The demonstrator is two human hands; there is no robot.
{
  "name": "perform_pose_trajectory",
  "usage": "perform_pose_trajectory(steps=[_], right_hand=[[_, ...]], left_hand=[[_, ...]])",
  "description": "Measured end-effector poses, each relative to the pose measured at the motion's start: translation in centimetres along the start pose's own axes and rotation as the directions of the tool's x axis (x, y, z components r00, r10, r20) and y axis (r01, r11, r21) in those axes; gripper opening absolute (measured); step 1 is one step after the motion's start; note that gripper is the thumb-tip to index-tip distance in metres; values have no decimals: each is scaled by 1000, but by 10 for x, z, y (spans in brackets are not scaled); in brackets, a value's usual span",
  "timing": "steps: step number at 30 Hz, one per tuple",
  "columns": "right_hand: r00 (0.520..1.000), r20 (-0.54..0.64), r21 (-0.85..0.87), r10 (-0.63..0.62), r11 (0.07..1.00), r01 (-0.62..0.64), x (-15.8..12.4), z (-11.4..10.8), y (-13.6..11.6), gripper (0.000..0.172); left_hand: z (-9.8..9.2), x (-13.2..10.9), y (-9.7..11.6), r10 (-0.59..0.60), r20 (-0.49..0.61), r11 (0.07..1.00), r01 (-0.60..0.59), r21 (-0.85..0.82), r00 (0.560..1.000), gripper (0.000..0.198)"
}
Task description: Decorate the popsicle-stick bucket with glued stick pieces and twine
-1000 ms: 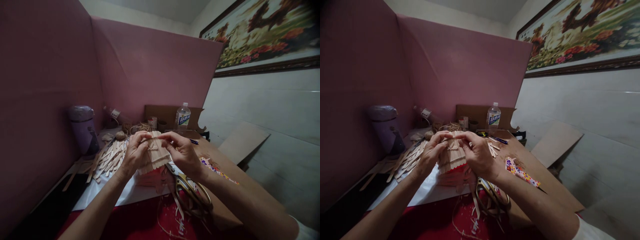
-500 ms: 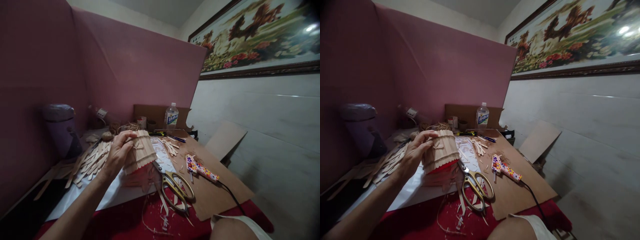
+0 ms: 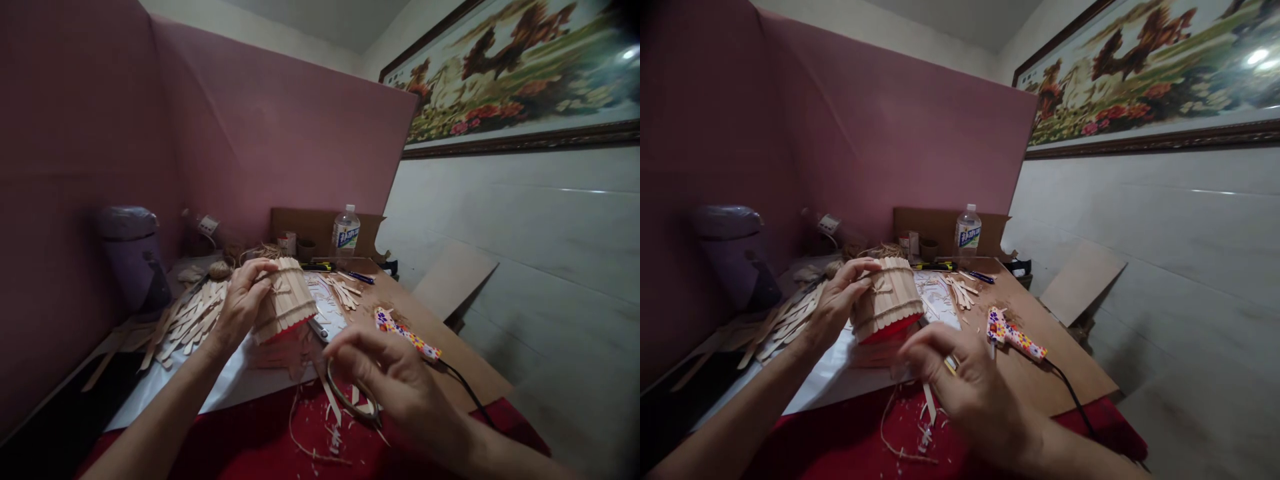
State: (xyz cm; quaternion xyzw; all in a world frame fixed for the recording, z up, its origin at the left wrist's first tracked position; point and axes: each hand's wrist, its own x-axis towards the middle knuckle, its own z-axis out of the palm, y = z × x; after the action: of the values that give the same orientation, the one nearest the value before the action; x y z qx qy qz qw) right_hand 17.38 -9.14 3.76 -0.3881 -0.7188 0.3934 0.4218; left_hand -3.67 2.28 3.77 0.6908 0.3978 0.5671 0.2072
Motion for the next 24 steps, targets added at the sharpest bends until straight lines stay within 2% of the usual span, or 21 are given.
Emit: perform_pose_trajectory(steps=[1, 2, 3, 5, 8, 10, 13, 17, 21, 24], right_hand=[[987, -136, -234, -80, 971, 46, 8, -17, -4, 23], [969, -206, -437, -136, 899, 33, 13, -33, -3, 23], [957, -235, -581, -168, 814, 0, 14, -48, 4, 23], [957, -251, -729, -146, 679, -88, 12, -73, 25, 23], [953, -288, -784, -97, 595, -176, 3, -98, 52, 24], [952, -293, -793, -89, 579, -190, 1, -105, 57, 24], [954, -280, -791, -105, 588, -167, 5, -103, 52, 24], [972, -176, -821, -157, 567, -57, 25, -91, 50, 23], [990, -76, -887, -120, 462, -12, 39, -91, 52, 25], [997, -52, -922, -61, 386, -25, 28, -105, 53, 27]], left_hand=[[0, 0, -1, 3, -1, 1000, -3, 1, 1000, 22], [0, 1, -1, 10, -6, 1000, -10, 5, 1000, 23], [0, 1, -2, 19, -13, 1000, -18, 14, 1000, 23], [1, 1, -3, 32, -35, 999, -31, 34, 999, 23], [1, 1, -4, 29, -48, 999, -27, 42, 998, 24], [2, 1, -5, 27, -41, 999, -25, 41, 999, 24], [2, 0, -6, 24, -33, 998, -22, 54, 999, 24], [1, 0, -7, 37, -18, 996, -35, 87, 999, 24], [1, 0, -6, 57, -9, 990, -55, 127, 998, 25], [0, 0, -4, 46, -13, 991, -44, 127, 999, 24]])
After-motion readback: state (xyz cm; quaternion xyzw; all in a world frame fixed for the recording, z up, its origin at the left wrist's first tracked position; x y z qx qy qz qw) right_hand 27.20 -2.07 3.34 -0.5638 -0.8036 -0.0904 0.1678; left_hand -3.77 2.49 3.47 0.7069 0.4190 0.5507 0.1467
